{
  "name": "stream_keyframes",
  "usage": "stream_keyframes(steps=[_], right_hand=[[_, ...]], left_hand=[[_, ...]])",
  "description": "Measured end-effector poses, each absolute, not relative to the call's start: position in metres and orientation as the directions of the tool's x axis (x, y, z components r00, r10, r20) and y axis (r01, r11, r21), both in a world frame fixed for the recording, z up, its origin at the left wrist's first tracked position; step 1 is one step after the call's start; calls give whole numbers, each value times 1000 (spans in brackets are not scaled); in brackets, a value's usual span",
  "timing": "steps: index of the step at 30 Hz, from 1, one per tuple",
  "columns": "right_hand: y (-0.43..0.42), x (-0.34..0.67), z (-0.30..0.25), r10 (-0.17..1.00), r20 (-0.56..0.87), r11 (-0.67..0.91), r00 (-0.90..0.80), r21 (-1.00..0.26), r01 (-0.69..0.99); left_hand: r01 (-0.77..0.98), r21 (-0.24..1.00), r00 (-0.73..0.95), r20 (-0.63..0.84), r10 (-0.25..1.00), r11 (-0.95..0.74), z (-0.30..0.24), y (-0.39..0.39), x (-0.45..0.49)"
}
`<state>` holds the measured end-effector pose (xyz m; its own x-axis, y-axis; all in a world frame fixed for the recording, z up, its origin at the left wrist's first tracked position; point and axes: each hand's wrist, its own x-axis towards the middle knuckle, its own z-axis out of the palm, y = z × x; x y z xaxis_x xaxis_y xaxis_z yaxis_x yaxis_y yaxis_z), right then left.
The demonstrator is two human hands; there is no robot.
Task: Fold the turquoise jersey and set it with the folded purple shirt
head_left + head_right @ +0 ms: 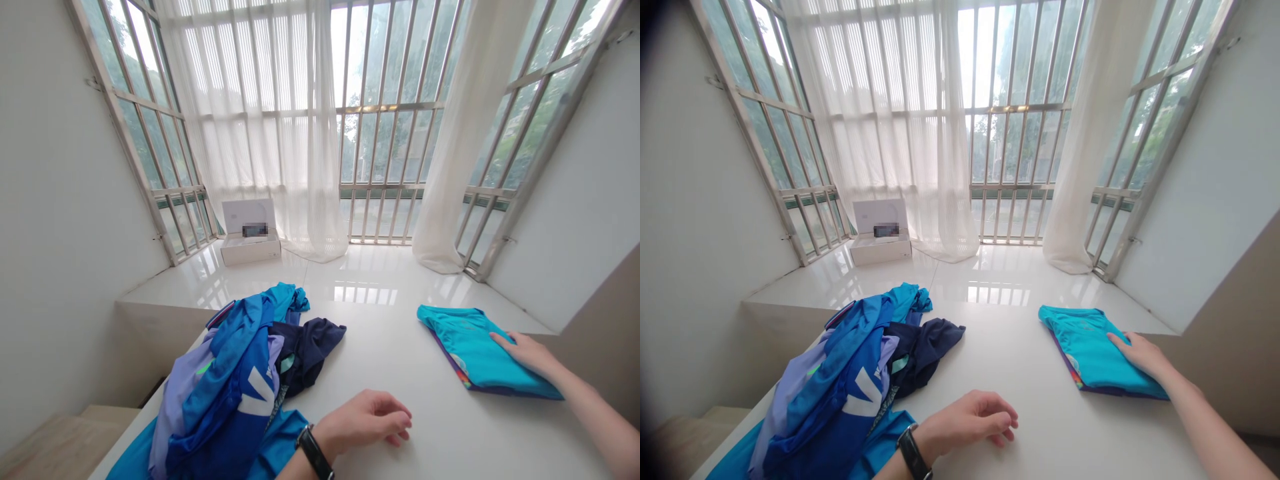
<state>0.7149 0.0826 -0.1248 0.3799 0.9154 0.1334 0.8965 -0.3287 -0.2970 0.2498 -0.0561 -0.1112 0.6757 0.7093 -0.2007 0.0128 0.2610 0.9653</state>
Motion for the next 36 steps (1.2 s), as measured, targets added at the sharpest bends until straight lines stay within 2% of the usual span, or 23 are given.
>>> stream_keyframes(steps=[3,7,14,20,26,29,32,36], right_hand=[[67,725,-126,916,-6,-381,401,-327,865],[40,733,-134,899,-76,-433,432,-313,845],[12,729,-148,902,-44,-421,429,-302,855],[10,720,-139,903,-26,-419,428,-271,867],[2,705,-120,895,-32,-442,444,-190,877],[5,686,-104,891,25,-448,453,-113,887],[23,649,-86,926,125,-351,357,-65,934],[66,591,-75,979,150,-131,136,-39,991]], left_hand=[[8,969,682,-185,707,246,-110,-57,249],[18,973,694,-178,698,231,-108,-58,249],[37,975,691,-183,700,219,-109,-55,248],[21,970,689,-190,699,243,-111,-54,248],[18,971,683,-186,706,238,-113,-53,248],[18,972,680,-184,710,235,-113,-53,249],[17,972,678,-183,712,234,-112,-54,249],[23,973,670,-186,719,230,-115,-53,250]])
